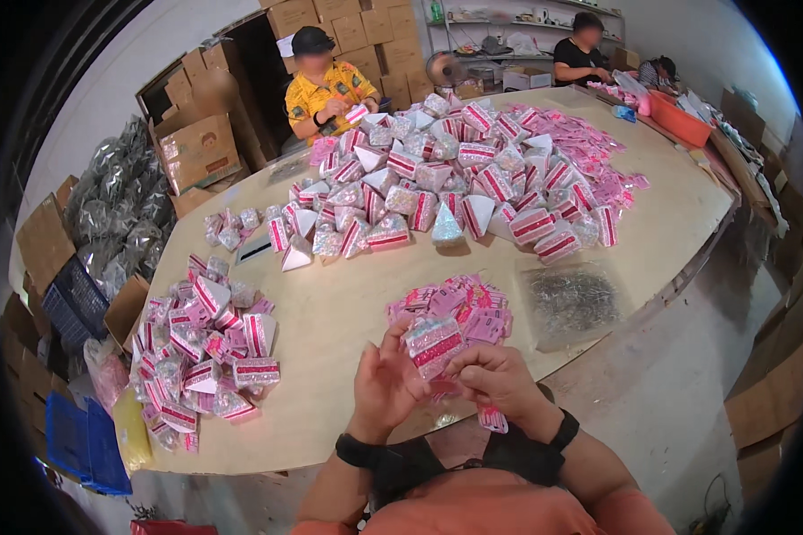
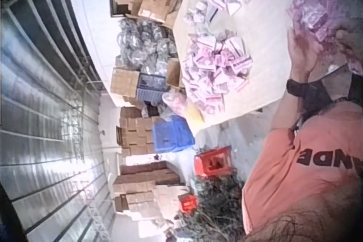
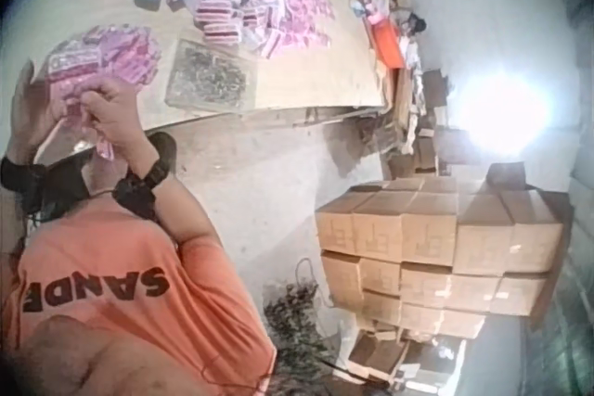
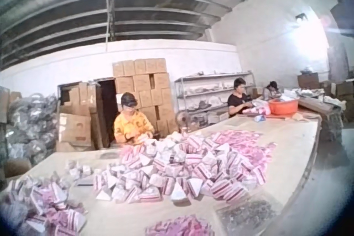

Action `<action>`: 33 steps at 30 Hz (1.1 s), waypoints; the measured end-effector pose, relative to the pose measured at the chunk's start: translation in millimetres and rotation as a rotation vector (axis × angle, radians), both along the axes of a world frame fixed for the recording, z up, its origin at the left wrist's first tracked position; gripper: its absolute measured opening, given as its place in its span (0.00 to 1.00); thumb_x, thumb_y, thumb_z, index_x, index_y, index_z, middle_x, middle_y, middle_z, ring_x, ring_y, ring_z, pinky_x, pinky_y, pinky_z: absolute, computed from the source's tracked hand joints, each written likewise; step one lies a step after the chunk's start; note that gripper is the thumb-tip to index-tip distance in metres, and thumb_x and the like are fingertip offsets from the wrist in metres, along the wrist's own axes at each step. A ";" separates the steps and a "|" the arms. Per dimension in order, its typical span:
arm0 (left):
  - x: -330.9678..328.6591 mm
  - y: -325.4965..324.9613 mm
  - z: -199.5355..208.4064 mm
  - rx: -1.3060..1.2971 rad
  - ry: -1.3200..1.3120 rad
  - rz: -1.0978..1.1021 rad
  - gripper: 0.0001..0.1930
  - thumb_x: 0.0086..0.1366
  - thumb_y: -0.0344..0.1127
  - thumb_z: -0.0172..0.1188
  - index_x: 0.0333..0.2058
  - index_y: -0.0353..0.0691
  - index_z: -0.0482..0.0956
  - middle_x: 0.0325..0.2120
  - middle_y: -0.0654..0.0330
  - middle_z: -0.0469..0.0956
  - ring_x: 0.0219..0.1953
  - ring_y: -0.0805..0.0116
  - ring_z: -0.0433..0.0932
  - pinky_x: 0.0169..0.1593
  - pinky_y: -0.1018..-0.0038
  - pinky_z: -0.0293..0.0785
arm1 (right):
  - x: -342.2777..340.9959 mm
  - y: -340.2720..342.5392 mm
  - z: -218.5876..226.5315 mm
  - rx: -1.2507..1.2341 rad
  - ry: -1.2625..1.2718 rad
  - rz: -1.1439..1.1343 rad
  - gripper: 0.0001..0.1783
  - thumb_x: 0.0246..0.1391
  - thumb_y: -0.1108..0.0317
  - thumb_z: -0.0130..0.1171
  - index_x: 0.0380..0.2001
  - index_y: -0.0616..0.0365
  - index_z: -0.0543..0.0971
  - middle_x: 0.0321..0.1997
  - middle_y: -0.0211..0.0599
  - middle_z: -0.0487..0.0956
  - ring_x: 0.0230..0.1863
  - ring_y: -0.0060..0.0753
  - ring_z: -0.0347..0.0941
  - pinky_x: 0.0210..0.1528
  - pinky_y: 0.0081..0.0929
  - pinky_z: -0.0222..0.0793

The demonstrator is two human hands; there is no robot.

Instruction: The person inserts small pink paper slips into clear plastic bags containing colorful beads. They then fold the top of each bag and secure it with a metal clip from a nearby pile. The completed packages are placed on the table, and the process is repeated continuously.

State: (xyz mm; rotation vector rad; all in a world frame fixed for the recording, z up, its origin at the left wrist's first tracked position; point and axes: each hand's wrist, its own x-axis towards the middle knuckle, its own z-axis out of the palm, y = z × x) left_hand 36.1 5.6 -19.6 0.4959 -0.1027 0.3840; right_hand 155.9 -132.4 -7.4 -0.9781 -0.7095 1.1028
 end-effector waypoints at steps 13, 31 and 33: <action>-23.5 5.1 -13.5 -0.027 0.151 -0.143 0.27 0.61 0.42 0.51 0.55 0.37 0.56 0.48 0.53 0.67 0.50 0.61 0.68 0.53 0.66 0.67 | -8.6 14.2 16.3 0.078 -0.262 0.009 0.06 0.50 0.75 0.52 0.32 0.64 0.76 0.25 0.28 0.74 0.25 0.15 0.67 0.26 0.13 0.64; -50.9 -0.4 15.8 0.601 0.273 0.844 0.39 0.48 0.26 0.65 0.56 0.34 0.51 0.50 0.56 0.59 0.52 0.67 0.63 0.54 0.71 0.63 | -41.9 45.5 59.8 0.188 -0.921 -0.073 0.07 0.49 0.72 0.52 0.31 0.62 0.74 0.25 0.42 0.75 0.24 0.37 0.71 0.27 0.27 0.65; -52.1 -1.0 15.1 0.621 0.279 0.874 0.39 0.48 0.25 0.65 0.56 0.34 0.51 0.50 0.56 0.59 0.52 0.67 0.63 0.54 0.70 0.63 | -43.2 46.3 60.7 0.205 -0.951 -0.073 0.07 0.49 0.72 0.51 0.32 0.62 0.74 0.26 0.43 0.75 0.26 0.40 0.72 0.28 0.28 0.66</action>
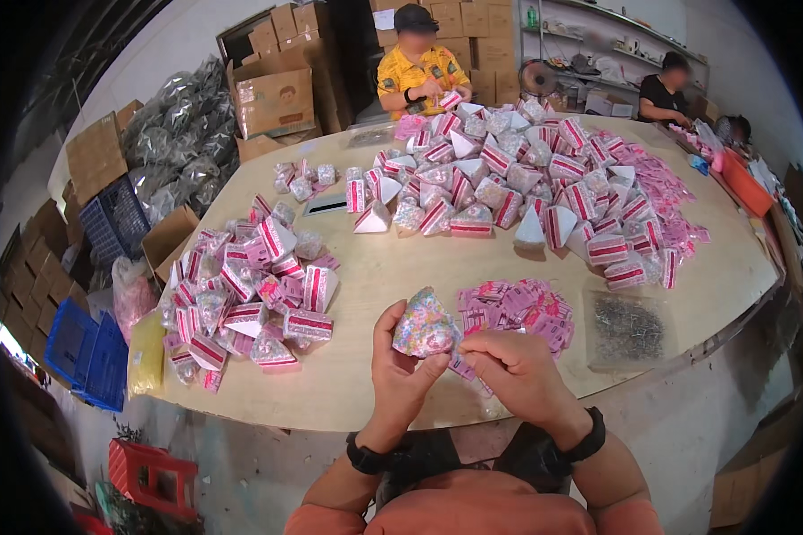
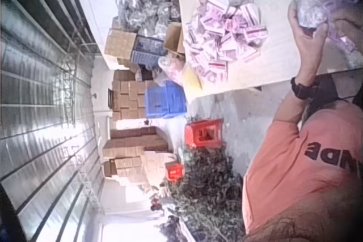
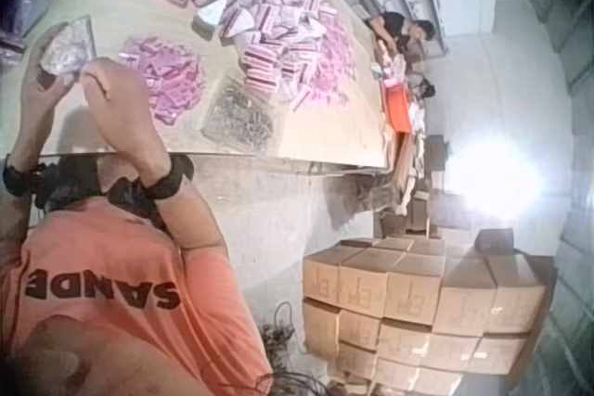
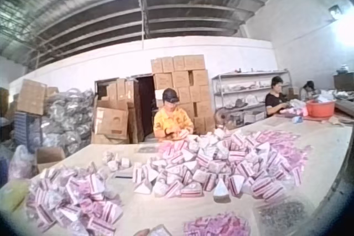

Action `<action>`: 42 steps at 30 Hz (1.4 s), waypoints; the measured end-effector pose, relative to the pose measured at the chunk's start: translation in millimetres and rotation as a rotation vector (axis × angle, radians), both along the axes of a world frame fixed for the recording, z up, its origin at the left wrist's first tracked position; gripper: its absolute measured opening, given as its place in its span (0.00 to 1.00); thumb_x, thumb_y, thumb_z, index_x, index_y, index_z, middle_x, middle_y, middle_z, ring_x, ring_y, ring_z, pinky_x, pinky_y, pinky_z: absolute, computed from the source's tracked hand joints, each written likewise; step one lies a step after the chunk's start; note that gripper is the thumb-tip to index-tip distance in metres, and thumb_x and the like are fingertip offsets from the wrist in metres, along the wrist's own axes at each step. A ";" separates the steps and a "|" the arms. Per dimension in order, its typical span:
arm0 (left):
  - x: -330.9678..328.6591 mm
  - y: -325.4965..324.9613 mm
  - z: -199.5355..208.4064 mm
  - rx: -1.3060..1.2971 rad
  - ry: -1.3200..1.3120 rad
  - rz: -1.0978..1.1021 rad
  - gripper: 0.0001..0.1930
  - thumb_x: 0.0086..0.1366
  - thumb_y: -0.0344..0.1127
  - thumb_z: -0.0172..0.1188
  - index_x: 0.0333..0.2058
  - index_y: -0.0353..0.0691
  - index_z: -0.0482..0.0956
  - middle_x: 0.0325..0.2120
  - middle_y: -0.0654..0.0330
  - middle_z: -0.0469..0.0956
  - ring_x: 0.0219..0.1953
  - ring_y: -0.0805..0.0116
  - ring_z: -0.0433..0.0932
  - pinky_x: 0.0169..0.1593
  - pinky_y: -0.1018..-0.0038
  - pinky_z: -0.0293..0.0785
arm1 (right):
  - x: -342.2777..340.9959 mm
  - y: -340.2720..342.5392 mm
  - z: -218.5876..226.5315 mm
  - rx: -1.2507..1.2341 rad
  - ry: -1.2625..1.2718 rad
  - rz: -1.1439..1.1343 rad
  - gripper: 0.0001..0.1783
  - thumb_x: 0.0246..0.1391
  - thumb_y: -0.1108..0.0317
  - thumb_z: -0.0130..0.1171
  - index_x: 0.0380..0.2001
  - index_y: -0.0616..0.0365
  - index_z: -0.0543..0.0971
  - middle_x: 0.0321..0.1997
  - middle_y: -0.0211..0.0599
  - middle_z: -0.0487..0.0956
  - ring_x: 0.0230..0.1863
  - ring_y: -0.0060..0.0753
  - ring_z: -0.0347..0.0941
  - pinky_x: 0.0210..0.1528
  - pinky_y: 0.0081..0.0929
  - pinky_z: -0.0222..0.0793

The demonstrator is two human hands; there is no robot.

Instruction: The person inserts small pink paper slips into clear plastic bags containing colorful beads. They then fold the top of each bag and secure it with a metal clip from a nearby pile. The completed packages are placed on the table, and the process is repeated continuously.

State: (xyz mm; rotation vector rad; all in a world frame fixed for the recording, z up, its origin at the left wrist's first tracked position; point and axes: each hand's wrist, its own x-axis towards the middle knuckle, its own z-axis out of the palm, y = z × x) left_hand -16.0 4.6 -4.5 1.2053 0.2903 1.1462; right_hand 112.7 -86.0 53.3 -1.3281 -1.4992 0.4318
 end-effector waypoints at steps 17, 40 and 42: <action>2.2 -3.0 -2.8 0.182 0.058 0.138 0.39 0.49 0.25 0.64 0.56 0.33 0.50 0.50 0.55 0.57 0.52 0.66 0.62 0.55 0.70 0.63 | -5.2 2.6 -4.2 0.263 -0.448 -0.164 0.05 0.42 0.75 0.54 0.26 0.59 0.71 0.20 0.39 0.70 0.21 0.42 0.69 0.21 0.35 0.63; 8.3 -6.5 -6.5 0.370 0.241 0.267 0.38 0.46 0.25 0.65 0.55 0.33 0.53 0.51 0.54 0.54 0.54 0.63 0.59 0.55 0.69 0.61 | 0.9 -0.3 -8.9 0.258 -0.558 -0.229 0.04 0.42 0.74 0.53 0.25 0.60 0.70 0.19 0.37 0.70 0.20 0.40 0.70 0.20 0.33 0.64; 8.9 -5.9 -5.7 0.449 0.292 0.343 0.38 0.45 0.26 0.66 0.54 0.33 0.55 0.50 0.52 0.55 0.53 0.61 0.59 0.55 0.68 0.61 | 0.2 -2.0 -6.5 0.244 -0.597 -0.249 0.05 0.41 0.74 0.53 0.25 0.60 0.70 0.18 0.37 0.70 0.20 0.38 0.70 0.20 0.32 0.64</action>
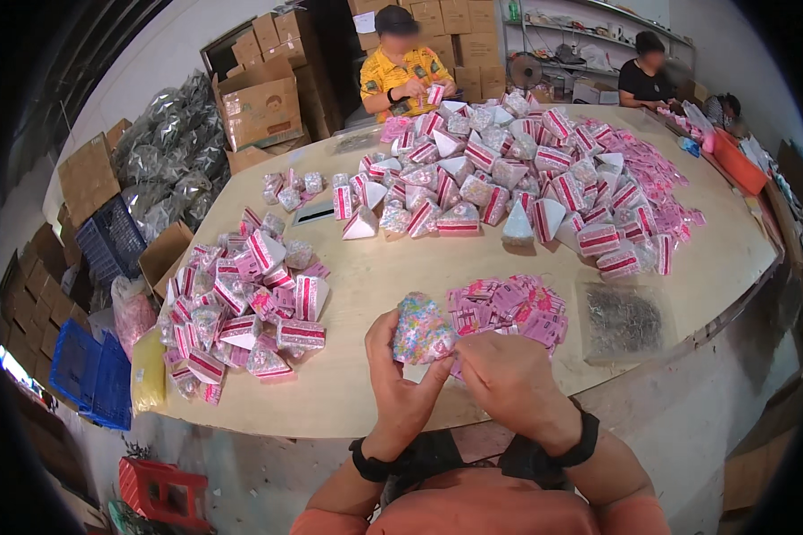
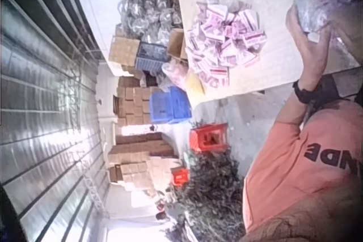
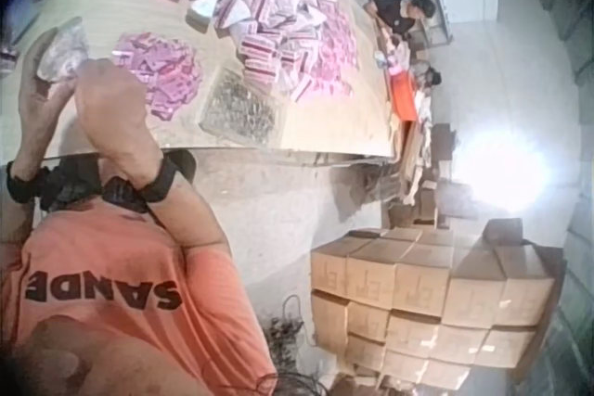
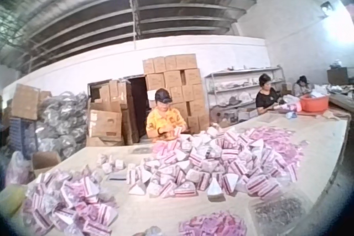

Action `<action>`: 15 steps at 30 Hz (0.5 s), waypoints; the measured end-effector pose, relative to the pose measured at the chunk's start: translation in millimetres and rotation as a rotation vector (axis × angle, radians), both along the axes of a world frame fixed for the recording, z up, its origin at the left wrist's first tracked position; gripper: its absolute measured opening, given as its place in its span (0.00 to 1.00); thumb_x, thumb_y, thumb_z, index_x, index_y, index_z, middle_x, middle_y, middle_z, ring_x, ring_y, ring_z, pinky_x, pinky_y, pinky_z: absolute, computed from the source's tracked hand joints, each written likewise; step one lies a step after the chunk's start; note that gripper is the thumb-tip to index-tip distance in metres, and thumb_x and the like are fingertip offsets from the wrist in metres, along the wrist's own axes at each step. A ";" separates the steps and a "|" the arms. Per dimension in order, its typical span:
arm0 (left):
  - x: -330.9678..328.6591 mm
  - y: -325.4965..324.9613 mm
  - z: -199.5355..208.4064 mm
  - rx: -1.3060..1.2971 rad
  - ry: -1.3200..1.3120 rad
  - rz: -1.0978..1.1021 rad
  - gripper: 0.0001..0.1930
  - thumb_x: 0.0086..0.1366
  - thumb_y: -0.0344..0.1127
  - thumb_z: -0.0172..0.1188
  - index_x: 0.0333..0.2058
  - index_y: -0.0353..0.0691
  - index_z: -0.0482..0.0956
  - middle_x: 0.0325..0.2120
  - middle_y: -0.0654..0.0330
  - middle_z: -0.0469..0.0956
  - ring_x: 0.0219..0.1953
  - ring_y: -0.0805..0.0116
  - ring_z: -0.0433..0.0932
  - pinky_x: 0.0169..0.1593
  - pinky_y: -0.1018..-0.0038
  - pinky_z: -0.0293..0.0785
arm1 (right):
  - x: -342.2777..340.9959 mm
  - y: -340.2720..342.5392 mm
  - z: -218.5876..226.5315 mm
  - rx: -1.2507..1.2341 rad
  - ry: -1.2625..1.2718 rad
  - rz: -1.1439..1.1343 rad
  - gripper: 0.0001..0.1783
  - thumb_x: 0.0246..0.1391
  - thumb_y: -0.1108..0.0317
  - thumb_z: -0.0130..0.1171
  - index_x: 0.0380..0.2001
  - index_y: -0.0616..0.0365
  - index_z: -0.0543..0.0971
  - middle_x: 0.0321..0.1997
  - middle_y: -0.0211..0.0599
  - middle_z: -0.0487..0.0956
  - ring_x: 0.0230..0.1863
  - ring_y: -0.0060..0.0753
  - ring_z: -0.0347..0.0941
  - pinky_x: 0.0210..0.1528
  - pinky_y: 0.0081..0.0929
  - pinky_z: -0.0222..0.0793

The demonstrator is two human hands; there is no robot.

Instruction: The person inserts small pink paper slips into clear plastic bags containing colorful beads. They then fold the top of each bag and secure it with a metal clip from a nearby pile. The completed packages are placed on the table, and the process is repeated continuously.

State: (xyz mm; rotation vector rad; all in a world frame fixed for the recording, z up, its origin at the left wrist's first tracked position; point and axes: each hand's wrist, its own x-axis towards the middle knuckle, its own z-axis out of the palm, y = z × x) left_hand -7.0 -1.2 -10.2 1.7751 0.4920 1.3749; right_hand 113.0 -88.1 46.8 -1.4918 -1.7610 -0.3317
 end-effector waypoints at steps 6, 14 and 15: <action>-0.5 1.2 1.3 0.164 0.111 0.172 0.37 0.42 0.30 0.68 0.51 0.32 0.58 0.46 0.49 0.60 0.50 0.55 0.62 0.53 0.66 0.60 | -2.7 -1.0 -2.5 -0.033 0.077 -0.038 0.07 0.41 0.74 0.55 0.28 0.59 0.73 0.22 0.38 0.72 0.22 0.41 0.70 0.23 0.35 0.63; 6.1 -1.8 -1.2 0.171 0.122 0.181 0.36 0.42 0.30 0.68 0.49 0.31 0.60 0.43 0.49 0.62 0.47 0.54 0.63 0.50 0.65 0.61 | 0.1 1.4 -5.8 0.020 0.033 -0.056 0.04 0.42 0.73 0.53 0.23 0.59 0.69 0.18 0.37 0.69 0.19 0.39 0.69 0.20 0.32 0.64; 6.1 -1.9 -1.0 0.183 0.133 0.194 0.36 0.42 0.30 0.68 0.49 0.31 0.60 0.43 0.48 0.62 0.47 0.54 0.63 0.50 0.65 0.61 | 0.0 1.4 -5.8 0.009 0.038 -0.061 0.04 0.42 0.73 0.53 0.23 0.59 0.69 0.18 0.37 0.69 0.19 0.39 0.69 0.20 0.32 0.64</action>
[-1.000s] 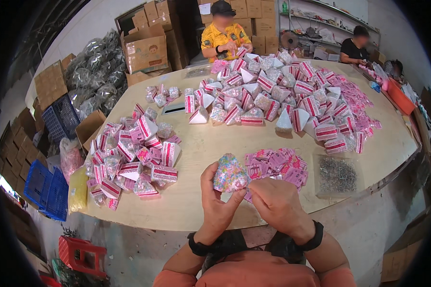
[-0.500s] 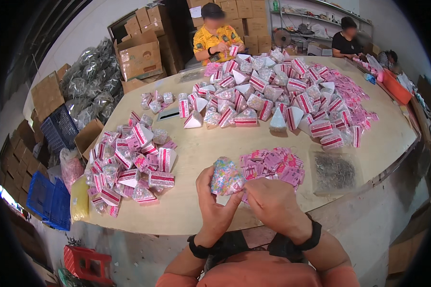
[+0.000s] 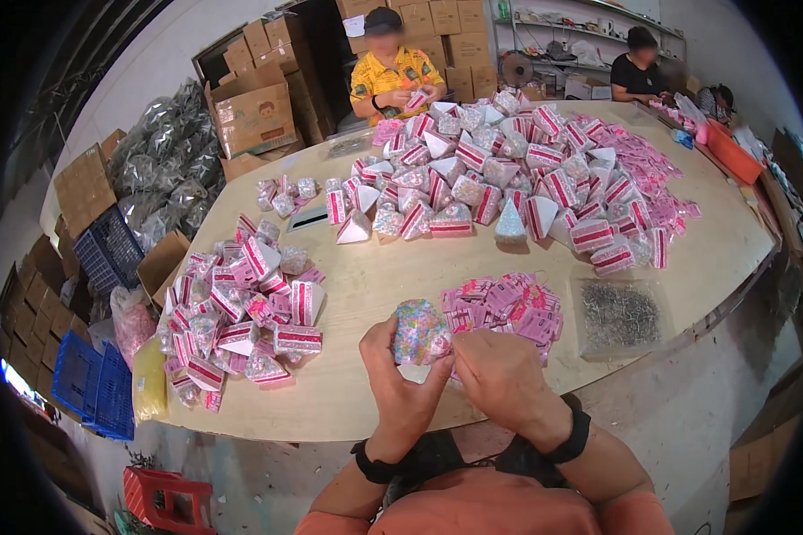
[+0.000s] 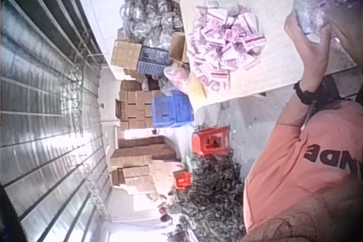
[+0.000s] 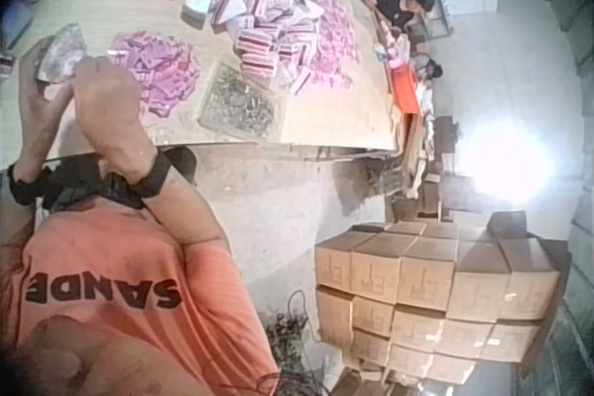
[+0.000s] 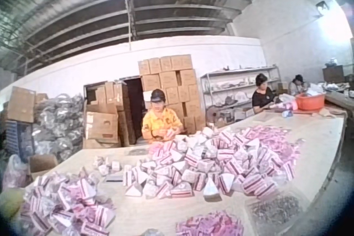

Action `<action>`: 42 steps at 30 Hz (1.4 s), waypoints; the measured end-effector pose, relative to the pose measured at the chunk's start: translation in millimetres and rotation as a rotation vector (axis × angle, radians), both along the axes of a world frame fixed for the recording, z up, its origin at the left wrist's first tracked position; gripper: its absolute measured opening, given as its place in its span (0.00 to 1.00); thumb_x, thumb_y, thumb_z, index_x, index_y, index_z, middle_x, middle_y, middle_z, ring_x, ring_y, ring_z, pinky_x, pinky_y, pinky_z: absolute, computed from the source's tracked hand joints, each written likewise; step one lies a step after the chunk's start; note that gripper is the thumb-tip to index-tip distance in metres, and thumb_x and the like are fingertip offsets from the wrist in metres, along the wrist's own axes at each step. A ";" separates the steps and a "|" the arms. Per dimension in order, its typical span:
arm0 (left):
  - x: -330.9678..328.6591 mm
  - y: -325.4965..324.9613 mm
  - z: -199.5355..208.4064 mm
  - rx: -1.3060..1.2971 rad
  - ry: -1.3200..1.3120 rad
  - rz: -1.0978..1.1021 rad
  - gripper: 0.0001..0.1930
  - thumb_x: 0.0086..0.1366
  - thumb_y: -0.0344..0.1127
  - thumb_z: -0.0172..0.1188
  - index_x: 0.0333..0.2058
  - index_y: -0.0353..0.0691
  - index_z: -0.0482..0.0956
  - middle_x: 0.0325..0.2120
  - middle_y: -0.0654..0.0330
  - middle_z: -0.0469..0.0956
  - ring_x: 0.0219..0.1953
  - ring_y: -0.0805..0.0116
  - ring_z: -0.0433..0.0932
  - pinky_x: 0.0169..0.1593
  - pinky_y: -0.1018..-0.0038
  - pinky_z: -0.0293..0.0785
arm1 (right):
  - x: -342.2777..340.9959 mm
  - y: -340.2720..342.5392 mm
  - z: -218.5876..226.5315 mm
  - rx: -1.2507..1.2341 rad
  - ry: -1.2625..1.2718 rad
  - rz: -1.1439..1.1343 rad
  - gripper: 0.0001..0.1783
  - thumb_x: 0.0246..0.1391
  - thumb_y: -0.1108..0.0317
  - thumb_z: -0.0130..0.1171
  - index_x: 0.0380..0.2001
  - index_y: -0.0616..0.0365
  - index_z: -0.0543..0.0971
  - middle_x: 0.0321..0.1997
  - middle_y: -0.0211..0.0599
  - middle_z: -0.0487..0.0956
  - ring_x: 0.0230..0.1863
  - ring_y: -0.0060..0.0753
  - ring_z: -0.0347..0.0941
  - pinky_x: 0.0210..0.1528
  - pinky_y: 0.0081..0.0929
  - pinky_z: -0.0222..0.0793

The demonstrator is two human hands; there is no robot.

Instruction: The person inserts small pink paper slips into clear plastic bags containing colorful beads. They then fold the top of each bag and secure it with a metal clip from a nearby pile. The completed packages are placed on the table, and the process is repeated continuously.

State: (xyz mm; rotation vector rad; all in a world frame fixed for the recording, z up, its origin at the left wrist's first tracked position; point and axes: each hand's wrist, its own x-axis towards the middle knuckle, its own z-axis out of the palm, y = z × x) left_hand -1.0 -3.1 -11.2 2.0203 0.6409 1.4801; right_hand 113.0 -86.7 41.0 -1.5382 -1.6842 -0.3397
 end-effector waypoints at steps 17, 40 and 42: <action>-6.9 14.8 -12.0 -0.289 0.103 -0.128 0.34 0.44 0.33 0.68 0.49 0.34 0.61 0.44 0.50 0.63 0.47 0.58 0.65 0.42 0.70 0.70 | 22.2 28.0 -26.4 -0.460 1.053 0.320 0.21 0.46 0.76 0.52 0.47 0.61 0.66 0.22 0.32 0.72 0.23 0.19 0.69 0.23 0.16 0.64; -87.5 199.4 16.1 -0.394 0.151 0.100 0.17 0.52 0.32 0.57 0.41 0.31 0.72 0.35 0.58 0.74 0.38 0.70 0.72 0.42 0.76 0.67 | 171.3 -85.7 -59.5 -0.293 0.482 -0.532 0.07 0.40 0.76 0.51 0.26 0.65 0.75 0.24 0.45 0.75 0.26 0.41 0.73 0.31 0.30 0.68; -68.0 170.9 -2.0 -0.407 0.279 -0.049 0.15 0.53 0.31 0.56 0.40 0.33 0.72 0.33 0.61 0.73 0.36 0.73 0.71 0.39 0.77 0.68 | 186.8 -95.9 -61.7 -0.476 0.280 -0.635 0.07 0.37 0.73 0.52 0.24 0.63 0.75 0.27 0.50 0.75 0.32 0.54 0.70 0.36 0.39 0.66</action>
